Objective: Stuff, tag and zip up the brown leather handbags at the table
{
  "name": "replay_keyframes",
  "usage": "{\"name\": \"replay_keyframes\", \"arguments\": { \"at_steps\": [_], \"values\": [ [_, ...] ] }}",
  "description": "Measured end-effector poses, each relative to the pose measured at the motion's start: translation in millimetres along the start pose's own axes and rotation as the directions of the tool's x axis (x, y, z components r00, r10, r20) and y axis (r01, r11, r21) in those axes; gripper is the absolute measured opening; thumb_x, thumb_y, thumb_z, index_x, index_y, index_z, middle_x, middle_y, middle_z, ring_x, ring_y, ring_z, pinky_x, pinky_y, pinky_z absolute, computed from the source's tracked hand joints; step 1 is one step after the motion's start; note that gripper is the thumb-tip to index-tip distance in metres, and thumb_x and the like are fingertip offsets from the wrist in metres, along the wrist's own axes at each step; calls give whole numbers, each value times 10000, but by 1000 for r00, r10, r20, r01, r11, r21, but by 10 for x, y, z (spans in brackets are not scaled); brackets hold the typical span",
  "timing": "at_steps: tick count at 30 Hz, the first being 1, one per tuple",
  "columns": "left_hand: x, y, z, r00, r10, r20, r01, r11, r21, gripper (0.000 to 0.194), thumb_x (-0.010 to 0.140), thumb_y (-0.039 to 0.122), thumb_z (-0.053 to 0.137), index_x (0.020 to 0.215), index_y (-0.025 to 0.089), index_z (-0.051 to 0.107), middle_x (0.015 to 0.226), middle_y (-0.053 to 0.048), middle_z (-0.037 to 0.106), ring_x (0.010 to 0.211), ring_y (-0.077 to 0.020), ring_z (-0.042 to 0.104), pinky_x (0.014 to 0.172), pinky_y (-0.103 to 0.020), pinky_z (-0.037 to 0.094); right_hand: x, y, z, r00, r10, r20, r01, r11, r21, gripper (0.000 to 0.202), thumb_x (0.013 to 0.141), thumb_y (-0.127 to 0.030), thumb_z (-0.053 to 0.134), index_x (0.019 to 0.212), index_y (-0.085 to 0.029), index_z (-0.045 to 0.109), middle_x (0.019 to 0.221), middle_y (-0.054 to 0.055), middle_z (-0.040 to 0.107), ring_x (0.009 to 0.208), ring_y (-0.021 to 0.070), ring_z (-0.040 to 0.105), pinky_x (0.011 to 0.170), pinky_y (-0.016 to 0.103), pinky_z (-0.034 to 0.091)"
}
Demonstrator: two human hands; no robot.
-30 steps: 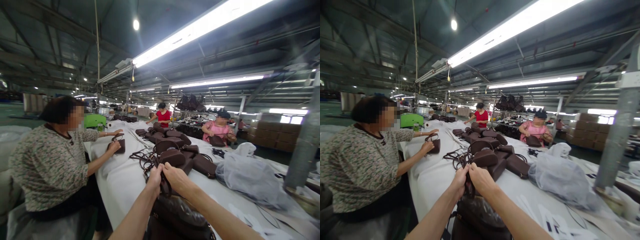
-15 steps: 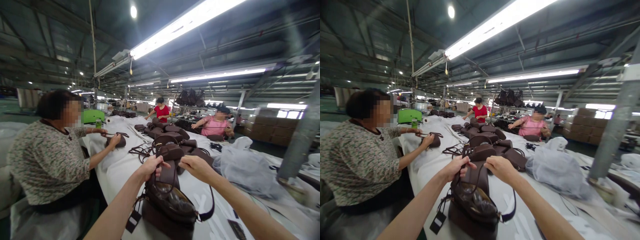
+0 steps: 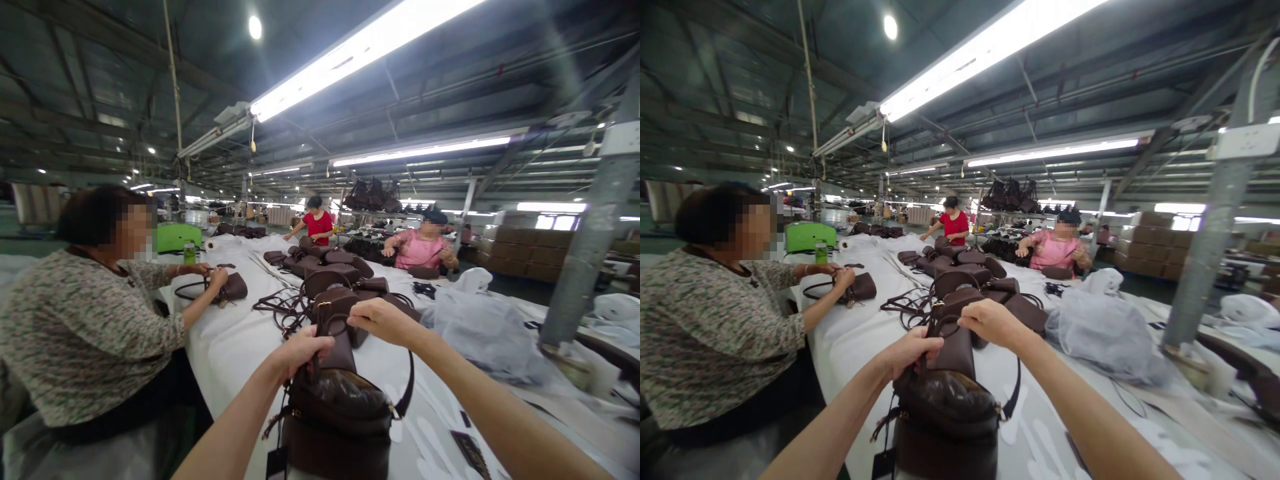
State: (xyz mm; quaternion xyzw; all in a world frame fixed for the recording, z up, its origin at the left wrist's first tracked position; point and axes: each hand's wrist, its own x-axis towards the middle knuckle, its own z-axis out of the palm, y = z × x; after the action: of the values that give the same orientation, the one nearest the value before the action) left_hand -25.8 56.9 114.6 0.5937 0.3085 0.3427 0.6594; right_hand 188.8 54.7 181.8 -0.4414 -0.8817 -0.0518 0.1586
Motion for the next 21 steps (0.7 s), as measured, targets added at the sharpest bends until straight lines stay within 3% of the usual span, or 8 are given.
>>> {"name": "replay_keyframes", "arguments": {
  "at_steps": [3, 6, 9, 12, 15, 17, 19, 21],
  "values": [
    [-26, 25, -5, 999, -17, 37, 19, 999, -40, 325, 652, 286, 729, 635, 182, 422, 509, 68, 450, 429, -60, 437, 420, -174, 340, -74, 20, -57, 996, 45, 73, -47, 999, 25, 304, 928, -297, 448, 721, -199, 648, 637, -14, 605, 597, 117, 517, 572, 215, 327],
    [-103, 60, -2, 989, -66, 132, 78, 993, -86, 321, 657, 290, 748, 691, 175, 450, 584, 39, 512, 531, -108, 557, 551, -242, 490, -175, 100, -135, 985, 153, 75, -151, 988, -36, 217, 893, -226, 485, 842, -202, 695, 826, 30, 686, 778, 153, 596, 705, 230, 388],
    [-127, 81, -57, 969, -112, 219, 144, 980, -136, 293, 711, 268, 759, 759, 161, 490, 580, 77, 446, 403, -15, 337, 438, -176, 423, -391, 313, -192, 938, 329, 106, -327, 944, -39, 210, 859, -181, 511, 910, -198, 714, 973, 63, 703, 946, 191, 608, 798, 244, 397],
    [-52, 32, -168, 944, -206, 258, 251, 955, -156, 284, 755, 290, 747, 780, 160, 495, 566, 85, 398, 377, 1, 253, 343, -103, 254, -808, 540, -176, 835, 508, 211, -507, 860, -63, 197, 831, -146, 533, 847, -188, 724, 937, 61, 721, 949, 196, 625, 795, 247, 416],
    [31, -68, -242, 937, -259, 235, 294, 947, -127, 305, 773, 352, 733, 768, 165, 491, 551, 94, 369, 365, -1, 227, 323, -101, 249, -1357, 619, -65, 659, 641, 393, -658, 745, -112, 166, 787, -131, 600, 652, -164, 692, 646, 31, 690, 673, 159, 642, 642, 241, 453],
    [60, -117, -247, 940, -269, 212, 295, 950, -103, 315, 775, 387, 726, 774, 165, 503, 549, 95, 368, 362, -2, 217, 316, -104, 251, -1704, 617, 66, 544, 689, 479, -725, 673, -145, 188, 812, -177, 631, 627, -153, 662, 558, 0, 640, 534, 120, 593, 556, 234, 457],
    [68, -133, -226, 947, -264, 183, 284, 954, -94, 315, 781, 405, 716, 777, 165, 512, 547, 94, 370, 362, -4, 210, 314, -108, 244, -1979, 613, 240, 483, 719, 500, -761, 627, -165, 207, 877, -271, 618, 720, -141, 652, 615, -19, 636, 531, 97, 575, 556, 240, 482],
    [56, -117, -195, 951, -264, 159, 281, 956, -89, 286, 820, 392, 678, 773, 163, 512, 545, 92, 374, 365, -5, 205, 325, -109, 231, -2169, 617, 445, 463, 736, 493, -778, 604, -171, 230, 919, -332, 583, 818, -135, 642, 721, -15, 648, 607, 99, 597, 615, 265, 515]
  ]
}}
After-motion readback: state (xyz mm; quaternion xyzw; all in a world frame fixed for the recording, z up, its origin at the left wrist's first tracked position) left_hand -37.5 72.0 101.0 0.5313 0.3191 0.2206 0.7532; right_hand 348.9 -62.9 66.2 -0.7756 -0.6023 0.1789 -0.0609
